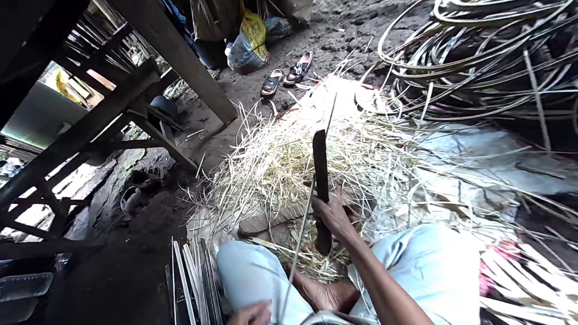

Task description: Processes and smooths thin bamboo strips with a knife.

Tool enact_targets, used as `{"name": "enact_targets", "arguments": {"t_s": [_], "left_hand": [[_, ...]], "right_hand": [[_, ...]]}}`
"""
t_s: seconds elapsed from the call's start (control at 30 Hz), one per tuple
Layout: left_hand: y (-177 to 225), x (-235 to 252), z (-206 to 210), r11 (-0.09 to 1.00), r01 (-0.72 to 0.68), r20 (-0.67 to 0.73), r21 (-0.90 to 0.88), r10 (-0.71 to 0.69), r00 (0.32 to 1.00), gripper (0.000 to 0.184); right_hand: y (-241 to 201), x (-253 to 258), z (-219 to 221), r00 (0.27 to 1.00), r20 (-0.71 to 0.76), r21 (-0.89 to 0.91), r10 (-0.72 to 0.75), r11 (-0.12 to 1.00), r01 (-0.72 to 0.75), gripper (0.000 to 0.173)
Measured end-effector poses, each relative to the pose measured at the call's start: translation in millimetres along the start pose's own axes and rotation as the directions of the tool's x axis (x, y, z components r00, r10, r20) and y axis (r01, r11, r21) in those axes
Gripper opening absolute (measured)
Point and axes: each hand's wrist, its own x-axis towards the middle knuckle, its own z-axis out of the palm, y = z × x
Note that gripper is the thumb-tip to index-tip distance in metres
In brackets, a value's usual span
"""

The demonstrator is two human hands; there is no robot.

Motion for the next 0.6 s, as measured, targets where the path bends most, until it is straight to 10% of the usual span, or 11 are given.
{"name": "enact_targets", "arguments": {"t_s": [0.1, 0.23, 0.6], "left_hand": [[63.2, 54.2, -5.4, 0.99, -0.134, -0.172, 0.048, 0.141, 0.975, 0.051], [135.4, 122.3, 17.1, 0.963, -0.269, -0.282, 0.0, 0.258, 0.924, 0.06], [157.2, 145.9, 20.0, 0.982, -0.184, -0.343, -0.041, 0.159, 0.926, 0.024]], "right_hand": [[-3.4, -11.9, 12.4, 0.997, 0.03, 0.05, -0.064, 0.997, 0.062, 0.038], [-15.9, -19.4, 20.2, 0.949, -0.069, -0.328, -0.306, 0.906, 0.269, 0.041], [3.2, -31.8, 32.4, 0.737, -0.036, -0.726, -0.675, 0.524, 0.445, 0.019]]}}
